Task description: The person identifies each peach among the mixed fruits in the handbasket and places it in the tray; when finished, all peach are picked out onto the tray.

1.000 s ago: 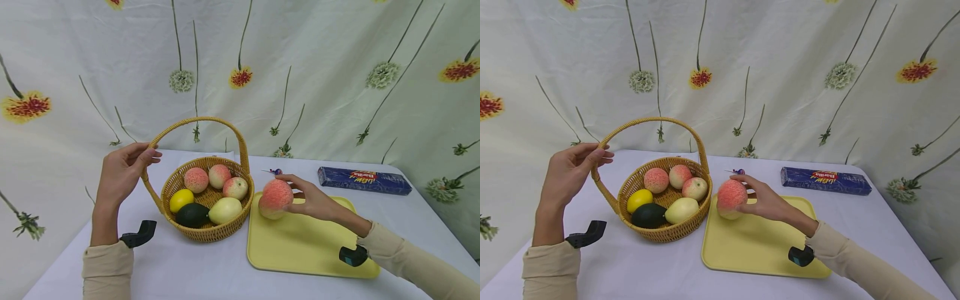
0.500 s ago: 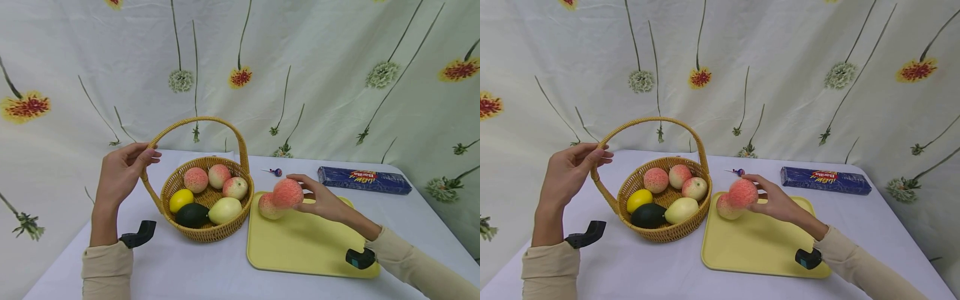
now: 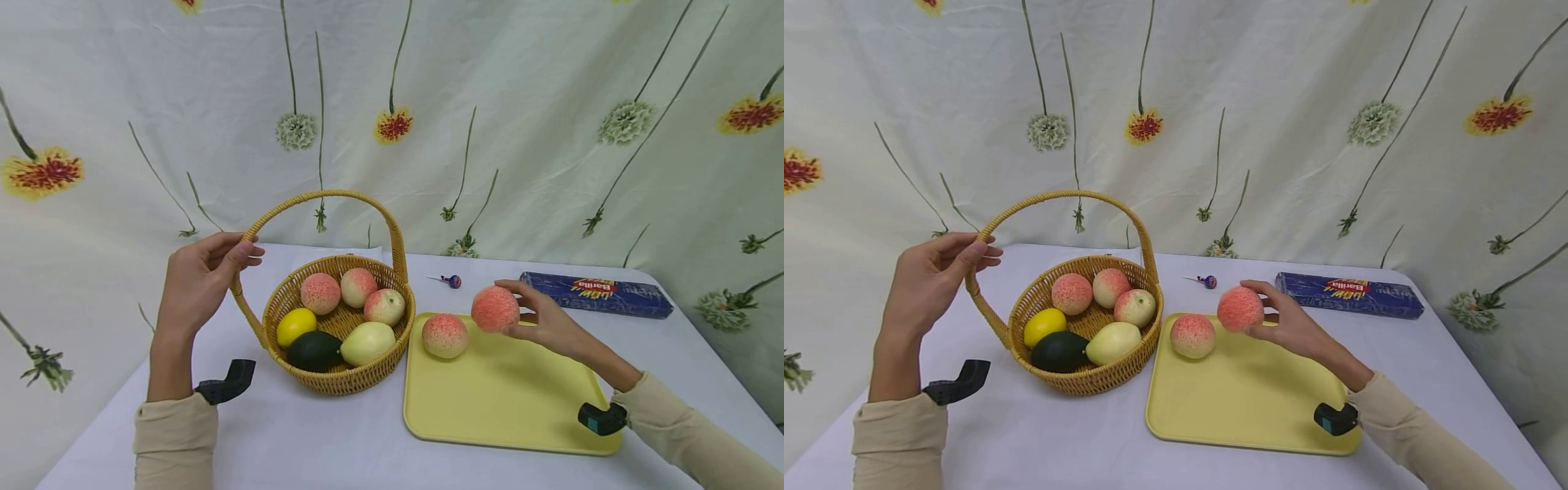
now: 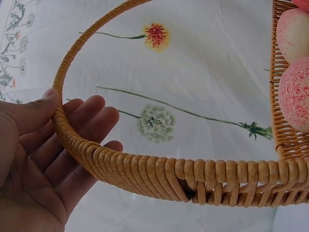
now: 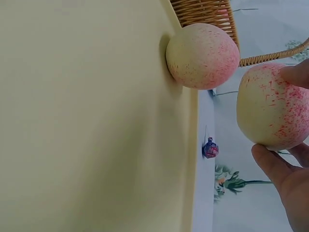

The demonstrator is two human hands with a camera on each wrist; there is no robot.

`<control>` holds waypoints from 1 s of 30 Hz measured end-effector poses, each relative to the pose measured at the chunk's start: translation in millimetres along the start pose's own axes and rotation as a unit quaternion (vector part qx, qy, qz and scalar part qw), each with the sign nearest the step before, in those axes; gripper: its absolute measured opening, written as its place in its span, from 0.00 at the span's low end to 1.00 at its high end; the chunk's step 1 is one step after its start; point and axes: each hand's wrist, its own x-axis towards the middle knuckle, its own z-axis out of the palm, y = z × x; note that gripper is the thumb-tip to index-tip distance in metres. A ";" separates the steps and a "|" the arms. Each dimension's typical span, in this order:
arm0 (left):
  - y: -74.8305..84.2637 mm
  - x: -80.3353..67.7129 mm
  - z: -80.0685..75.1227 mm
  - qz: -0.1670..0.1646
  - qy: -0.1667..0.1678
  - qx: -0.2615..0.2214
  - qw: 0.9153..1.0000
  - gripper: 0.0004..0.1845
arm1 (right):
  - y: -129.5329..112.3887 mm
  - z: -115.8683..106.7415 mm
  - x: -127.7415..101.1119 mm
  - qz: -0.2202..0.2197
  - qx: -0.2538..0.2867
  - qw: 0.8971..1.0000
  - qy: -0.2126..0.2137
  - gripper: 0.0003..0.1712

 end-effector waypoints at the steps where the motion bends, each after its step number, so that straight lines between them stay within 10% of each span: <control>1: 0.0 0.0 0.0 0.000 0.000 -0.001 1.000 0.20 | 1.0 -0.9 -0.7 0.002 -0.001 1.000 0.002 0.39; 30: 0.1 -0.4 -0.1 0.002 0.001 -0.004 1.000 0.20 | 29.8 -1.1 -10.2 0.043 -0.006 0.996 -0.078 0.38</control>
